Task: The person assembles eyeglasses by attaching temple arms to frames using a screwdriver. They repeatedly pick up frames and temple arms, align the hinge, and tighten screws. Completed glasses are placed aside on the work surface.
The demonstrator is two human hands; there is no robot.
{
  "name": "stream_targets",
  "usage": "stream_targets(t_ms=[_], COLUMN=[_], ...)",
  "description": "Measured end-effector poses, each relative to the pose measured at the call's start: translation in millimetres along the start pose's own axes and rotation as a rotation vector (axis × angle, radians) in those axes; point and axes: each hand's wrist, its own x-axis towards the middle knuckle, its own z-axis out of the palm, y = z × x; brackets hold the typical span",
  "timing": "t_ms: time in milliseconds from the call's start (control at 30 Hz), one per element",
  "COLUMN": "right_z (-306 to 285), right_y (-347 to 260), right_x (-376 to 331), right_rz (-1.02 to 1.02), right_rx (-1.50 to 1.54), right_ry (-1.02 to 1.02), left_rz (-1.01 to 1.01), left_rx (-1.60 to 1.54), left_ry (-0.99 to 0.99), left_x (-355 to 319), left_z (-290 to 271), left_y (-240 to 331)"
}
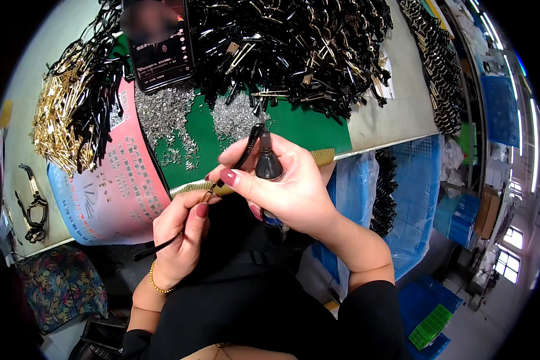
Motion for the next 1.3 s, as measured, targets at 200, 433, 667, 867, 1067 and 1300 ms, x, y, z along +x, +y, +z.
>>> stream_targets(t_ms=[200, 433, 667, 867, 1067, 1300], right_z=[-0.6, -3.8, -28.6, -33.4, -33.4, -35.1], right_y=[-1.6, 4.7, -12.2, -4.7, -6.8, -4.7], right_x=[1.1, -6.0, 0.1, 5.2, 7.0, 10.6], right_rz=[-0.079, -0.193, -0.389, -0.42, -0.4, -0.4], right_rx=[-0.071, -0.534, -1.486, -1.589, -1.557, -1.54], right_ry=[-0.071, -0.143, -0.137, -0.101, -0.059, -0.089], left_rz=[0.042, 0.129, -0.092, -0.207, -0.191, -0.23], left_rx=[0.027, 0.194, -0.05, -0.193, -0.164, -0.233], left_ry=[0.016, -0.085, 0.067, 0.019, 0.083, -0.007], left_x=[1.1, -0.8, -0.7, 16.0, 39.4, 31.1], left_z=[-1.2, 4.7, -8.3, 1.8, 5.3, 7.1], left_y=[-1.2, 1.5, -2.8, 3.9, 10.6, 7.9])
